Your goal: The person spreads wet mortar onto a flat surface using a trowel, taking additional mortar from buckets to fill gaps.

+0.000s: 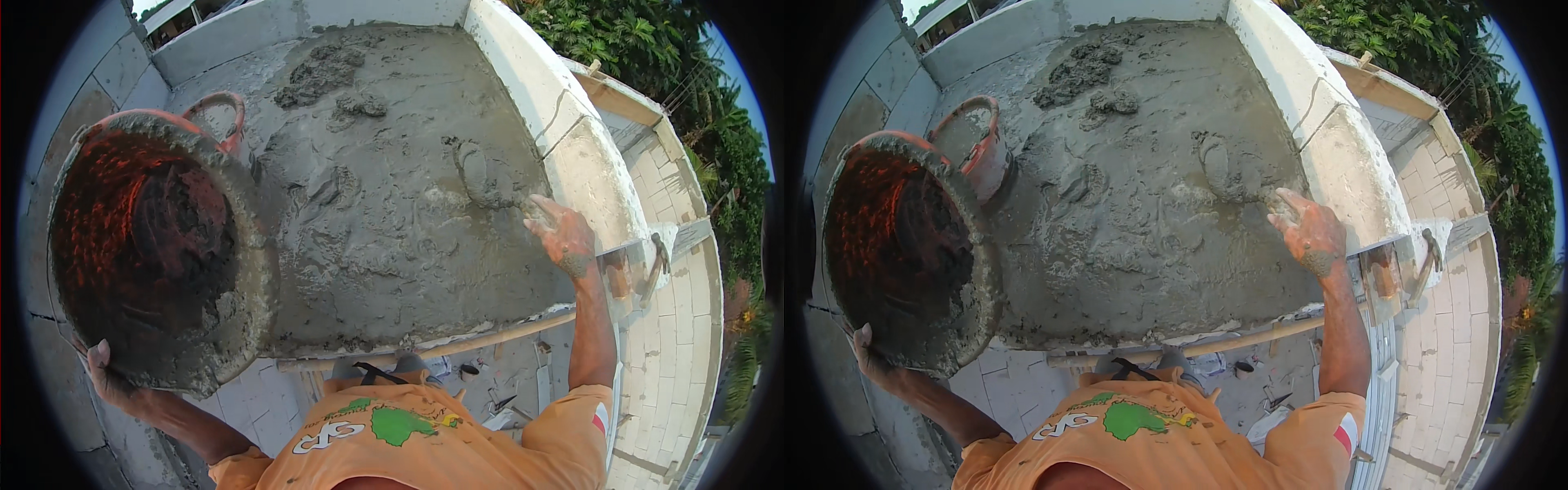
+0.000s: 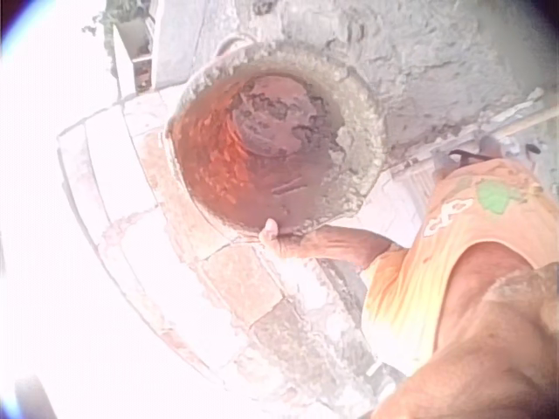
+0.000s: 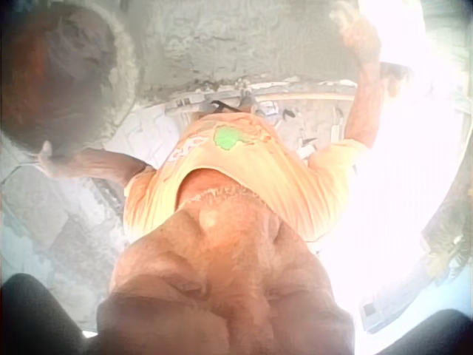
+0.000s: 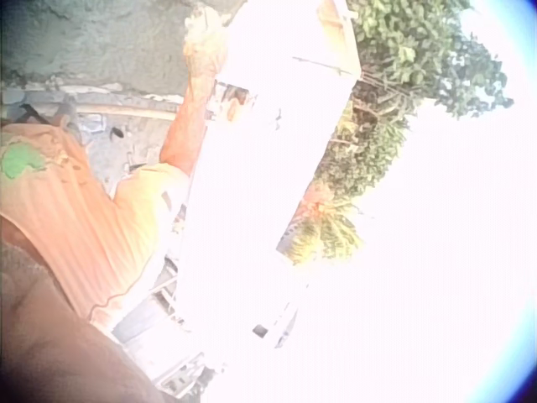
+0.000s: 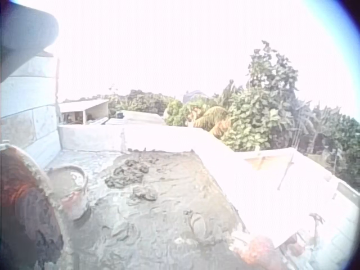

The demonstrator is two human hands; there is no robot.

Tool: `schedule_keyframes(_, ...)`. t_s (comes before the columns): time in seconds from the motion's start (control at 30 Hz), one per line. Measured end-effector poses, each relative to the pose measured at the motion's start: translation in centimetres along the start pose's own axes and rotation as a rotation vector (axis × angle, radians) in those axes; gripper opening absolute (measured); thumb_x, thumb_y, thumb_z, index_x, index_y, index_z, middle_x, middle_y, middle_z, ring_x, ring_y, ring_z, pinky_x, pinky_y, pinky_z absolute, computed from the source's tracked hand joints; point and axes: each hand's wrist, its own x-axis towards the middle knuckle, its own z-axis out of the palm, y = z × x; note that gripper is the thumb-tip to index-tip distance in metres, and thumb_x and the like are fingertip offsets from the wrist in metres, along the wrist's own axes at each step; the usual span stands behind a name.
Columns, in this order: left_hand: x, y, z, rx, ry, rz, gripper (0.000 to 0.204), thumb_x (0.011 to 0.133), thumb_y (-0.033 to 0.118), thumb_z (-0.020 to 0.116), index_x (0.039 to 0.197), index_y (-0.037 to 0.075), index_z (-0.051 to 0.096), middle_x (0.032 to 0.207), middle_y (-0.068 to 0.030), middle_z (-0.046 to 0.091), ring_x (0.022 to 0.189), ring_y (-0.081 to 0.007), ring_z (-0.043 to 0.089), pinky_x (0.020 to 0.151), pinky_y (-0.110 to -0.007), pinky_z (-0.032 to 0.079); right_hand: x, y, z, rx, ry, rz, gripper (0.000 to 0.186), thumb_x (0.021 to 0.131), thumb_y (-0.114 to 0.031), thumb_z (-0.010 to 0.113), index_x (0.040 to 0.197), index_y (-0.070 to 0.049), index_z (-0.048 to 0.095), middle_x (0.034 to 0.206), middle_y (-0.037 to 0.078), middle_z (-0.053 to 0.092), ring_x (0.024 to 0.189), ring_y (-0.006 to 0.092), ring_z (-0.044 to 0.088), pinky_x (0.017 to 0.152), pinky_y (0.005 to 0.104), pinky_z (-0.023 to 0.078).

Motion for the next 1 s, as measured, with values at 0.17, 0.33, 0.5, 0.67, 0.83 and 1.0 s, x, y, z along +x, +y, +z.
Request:
schedule_keyframes(0.17,0.3,0.8,-1.0,0.07,0.132,0.058,0.05,0.076,0.004,0.061,0.126,0.0,0.059,0.117,-0.0108,0.063,0.106,-0.0251,0.061,0.095,-0.038,0.048,-2.8,-1.7,1.9,-0.38,0.071,-0.013,0.05,0.085,-0.031,0.071,0.133,-0.024,0.059,0.092,0.011,0.062,0.088,0.0312,0.066,0.076,0.0445,0.053)
schedule_keyframes(0.33,0.7,0.2,-0.1,0.195,0.277,0.061,0.06,0.073,0.003,0.064,0.132,0.0,0.056,0.122,-0.0115,0.06,0.109,-0.0268,0.059,0.097,-0.039,0.047,-5.3,-2.4,1.8,-0.471,0.333,-0.061,0.048,0.086,-0.028,0.069,0.132,-0.022,0.059,0.088,0.01,0.058,0.081,0.0314,0.066,0.073,0.0464,0.053)
schedule_keyframes(0.5,2.8,-0.9,-0.9,0.101,0.18,0.027,0.05,0.076,0.004,0.063,0.126,0.0,0.059,0.116,-0.0122,0.063,0.105,-0.0258,0.061,0.094,-0.038,0.049,-4.3,-3.6,0.4,-0.254,-0.018,0.063,0.047,0.09,-0.03,0.066,0.134,-0.017,0.057,0.089,0.016,0.062,0.08,0.0362,0.068,0.072,0.0461,0.054)
schedule_keyframes(0.67,2.5,-1.6,0.9,0.199,0.19,0.028,0.052,0.077,0.005,0.063,0.128,0.0,0.057,0.117,-0.0117,0.062,0.103,-0.0247,0.06,0.092,-0.038,0.048,-5.5,-1.6,1.2,-0.256,-0.169,0.117,0.052,0.091,-0.034,0.065,0.139,-0.017,0.051,0.087,0.017,0.064,0.084,0.0363,0.067,0.075,0.0472,0.053)
schedule_keyframes(0.83,2.5,-2.0,0.4,0.205,0.142,0.001,0.054,0.077,0.006,0.063,0.13,0.0,0.055,0.117,-0.0113,0.06,0.104,-0.0256,0.059,0.093,-0.039,0.047,-8.5,-0.4,0.6,-0.312,-0.162,0.168,0.054,0.091,-0.03,0.065,0.139,-0.012,0.049,0.089,0.019,0.065,0.084,0.0372,0.068,0.071,0.0474,0.055)
schedule_keyframes(1.0,3.8,-1.8,-2.0,0.128,0.119,0.014,0.056,0.078,0.006,0.063,0.133,0.001,0.053,0.119,-0.0113,0.059,0.106,-0.0256,0.058,0.094,-0.039,0.047,-8.5,0.3,1.8,-0.341,-0.009,0.364,0.055,0.093,-0.033,0.063,0.142,-0.015,0.048,0.092,0.02,0.065,0.09,0.039,0.065,0.079,0.0492,0.051)
